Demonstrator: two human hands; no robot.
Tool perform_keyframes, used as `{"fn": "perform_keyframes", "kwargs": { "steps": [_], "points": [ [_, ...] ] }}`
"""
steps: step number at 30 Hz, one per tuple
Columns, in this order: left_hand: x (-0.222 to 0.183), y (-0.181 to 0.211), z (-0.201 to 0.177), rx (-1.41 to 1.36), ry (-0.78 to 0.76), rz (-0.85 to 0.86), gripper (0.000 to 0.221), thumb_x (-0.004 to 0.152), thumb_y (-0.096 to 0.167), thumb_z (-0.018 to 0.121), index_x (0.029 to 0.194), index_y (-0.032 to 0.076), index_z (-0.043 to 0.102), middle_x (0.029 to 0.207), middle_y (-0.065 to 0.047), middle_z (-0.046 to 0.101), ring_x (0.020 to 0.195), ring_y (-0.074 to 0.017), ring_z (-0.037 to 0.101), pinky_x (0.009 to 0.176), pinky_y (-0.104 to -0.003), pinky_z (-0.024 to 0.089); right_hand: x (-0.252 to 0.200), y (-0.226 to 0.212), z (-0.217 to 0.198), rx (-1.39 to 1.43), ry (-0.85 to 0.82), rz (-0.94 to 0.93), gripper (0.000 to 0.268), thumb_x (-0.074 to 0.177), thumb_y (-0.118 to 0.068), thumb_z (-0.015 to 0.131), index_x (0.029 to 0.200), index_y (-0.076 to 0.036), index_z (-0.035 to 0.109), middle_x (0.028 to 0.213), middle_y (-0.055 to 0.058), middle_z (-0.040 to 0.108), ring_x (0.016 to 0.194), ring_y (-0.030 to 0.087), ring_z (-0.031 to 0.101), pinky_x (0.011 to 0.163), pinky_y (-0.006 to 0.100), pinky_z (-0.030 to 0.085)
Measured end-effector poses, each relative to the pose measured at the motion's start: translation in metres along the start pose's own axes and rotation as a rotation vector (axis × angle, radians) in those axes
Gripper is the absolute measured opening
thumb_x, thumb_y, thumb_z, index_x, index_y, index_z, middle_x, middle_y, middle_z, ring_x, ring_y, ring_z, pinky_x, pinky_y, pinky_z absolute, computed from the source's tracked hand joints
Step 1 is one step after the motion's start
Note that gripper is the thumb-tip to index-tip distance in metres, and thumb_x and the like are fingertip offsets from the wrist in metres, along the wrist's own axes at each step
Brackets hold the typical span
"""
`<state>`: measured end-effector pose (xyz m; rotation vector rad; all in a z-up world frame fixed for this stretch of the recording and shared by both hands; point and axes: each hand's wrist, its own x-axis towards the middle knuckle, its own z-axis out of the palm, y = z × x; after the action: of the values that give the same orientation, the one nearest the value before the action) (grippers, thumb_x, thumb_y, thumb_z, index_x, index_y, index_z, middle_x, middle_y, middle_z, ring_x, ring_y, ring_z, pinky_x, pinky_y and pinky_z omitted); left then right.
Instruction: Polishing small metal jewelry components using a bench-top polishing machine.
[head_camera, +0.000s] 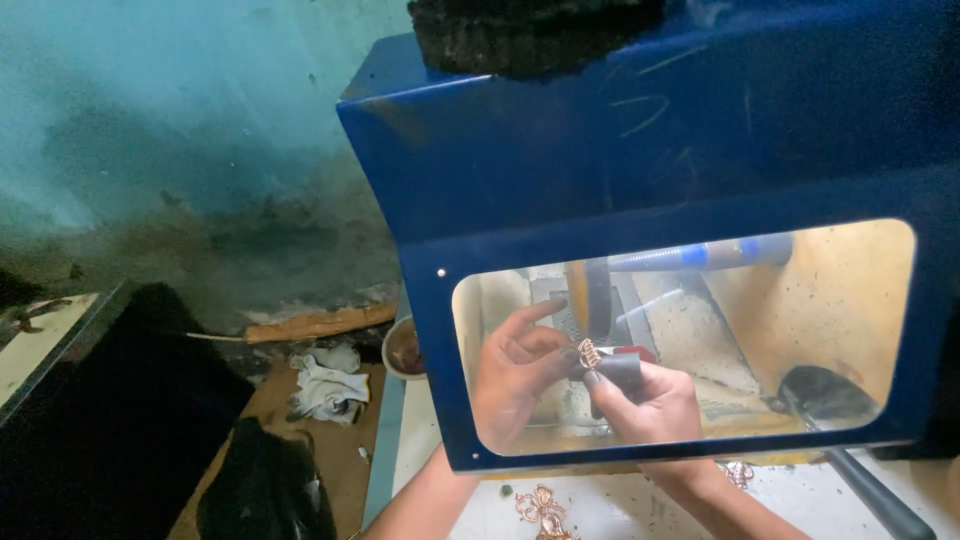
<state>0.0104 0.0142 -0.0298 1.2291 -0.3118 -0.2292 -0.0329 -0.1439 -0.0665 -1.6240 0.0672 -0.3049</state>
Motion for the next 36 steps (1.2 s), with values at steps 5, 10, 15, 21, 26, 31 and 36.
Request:
{"fn": "perform_keyframes", "kwargs": {
  "steps": [5, 10, 15, 21, 26, 31, 36],
  "points": [
    [0.003, 0.023, 0.021, 0.19, 0.242, -0.365, 0.062, 0.081, 0.025, 0.074, 0.141, 0.014, 0.064, 0.114, -0.011, 0.078, 0.11, -0.0262, 0.074, 0.11, -0.037, 0.053, 0.01, -0.004, 0.008, 0.092, 0.081, 0.18, 0.034, 0.081, -0.01, 0.067, 0.05, -0.001, 0.055, 0.055, 0.006, 0.05, 0.05, 0.017, 0.044, 0.045, 0.033, 0.037],
    [0.006, 0.024, 0.023, -0.05, 0.322, -0.428, 0.063, 0.084, 0.018, 0.07, 0.145, 0.009, 0.059, 0.135, -0.019, 0.07, 0.125, -0.0307, 0.069, 0.111, -0.035, 0.051, 0.022, -0.01, 0.014, 0.243, 0.03, 0.408, 0.027, 0.095, -0.016, 0.067, 0.077, 0.003, 0.064, 0.066, 0.01, 0.046, 0.052, 0.021, 0.04, 0.045, 0.035, 0.035],
    [0.007, 0.024, 0.023, -0.048, 0.323, -0.419, 0.064, 0.084, 0.016, 0.07, 0.146, 0.006, 0.057, 0.132, -0.02, 0.072, 0.122, -0.0308, 0.07, 0.111, -0.036, 0.051, 0.027, -0.002, 0.012, 0.291, 0.002, 0.374, 0.033, 0.094, -0.013, 0.07, 0.068, -0.003, 0.053, 0.062, 0.007, 0.041, 0.05, 0.017, 0.033, 0.045, 0.034, 0.031],
    [0.01, -0.001, 0.008, -0.089, 0.279, -0.293, 0.064, 0.088, 0.006, 0.072, 0.149, 0.002, 0.054, 0.12, -0.022, 0.07, 0.114, -0.0295, 0.07, 0.107, -0.045, 0.054, 0.032, -0.001, 0.013, 0.299, 0.072, 0.414, 0.017, 0.086, -0.01, 0.076, 0.073, -0.003, 0.069, 0.054, 0.003, 0.048, 0.043, 0.009, 0.044, 0.041, 0.026, 0.042],
    [0.018, -0.022, 0.0, -0.098, 0.242, -0.272, 0.06, 0.091, 0.002, 0.068, 0.149, 0.001, 0.053, 0.121, -0.024, 0.069, 0.117, -0.0311, 0.069, 0.107, -0.044, 0.052, 0.034, 0.001, 0.014, 0.254, 0.068, 0.379, 0.02, 0.087, -0.011, 0.078, 0.07, -0.004, 0.07, 0.053, 0.002, 0.05, 0.041, 0.009, 0.044, 0.039, 0.025, 0.04],
    [0.017, -0.021, 0.002, -0.084, 0.251, -0.252, 0.062, 0.088, 0.005, 0.074, 0.146, 0.002, 0.056, 0.12, -0.025, 0.07, 0.112, -0.0302, 0.071, 0.104, -0.044, 0.055, 0.033, 0.001, 0.005, 0.204, 0.017, 0.321, 0.027, 0.086, -0.01, 0.08, 0.064, -0.004, 0.067, 0.054, 0.004, 0.046, 0.049, 0.011, 0.039, 0.045, 0.028, 0.043],
    [0.02, -0.025, 0.001, -0.062, 0.245, -0.237, 0.063, 0.088, 0.005, 0.073, 0.148, 0.001, 0.053, 0.12, -0.027, 0.069, 0.112, -0.0302, 0.071, 0.103, -0.044, 0.055, 0.036, 0.003, 0.007, 0.214, 0.032, 0.299, 0.027, 0.086, -0.01, 0.082, 0.063, -0.003, 0.067, 0.055, 0.004, 0.047, 0.051, 0.01, 0.04, 0.045, 0.029, 0.043]
  ]
}}
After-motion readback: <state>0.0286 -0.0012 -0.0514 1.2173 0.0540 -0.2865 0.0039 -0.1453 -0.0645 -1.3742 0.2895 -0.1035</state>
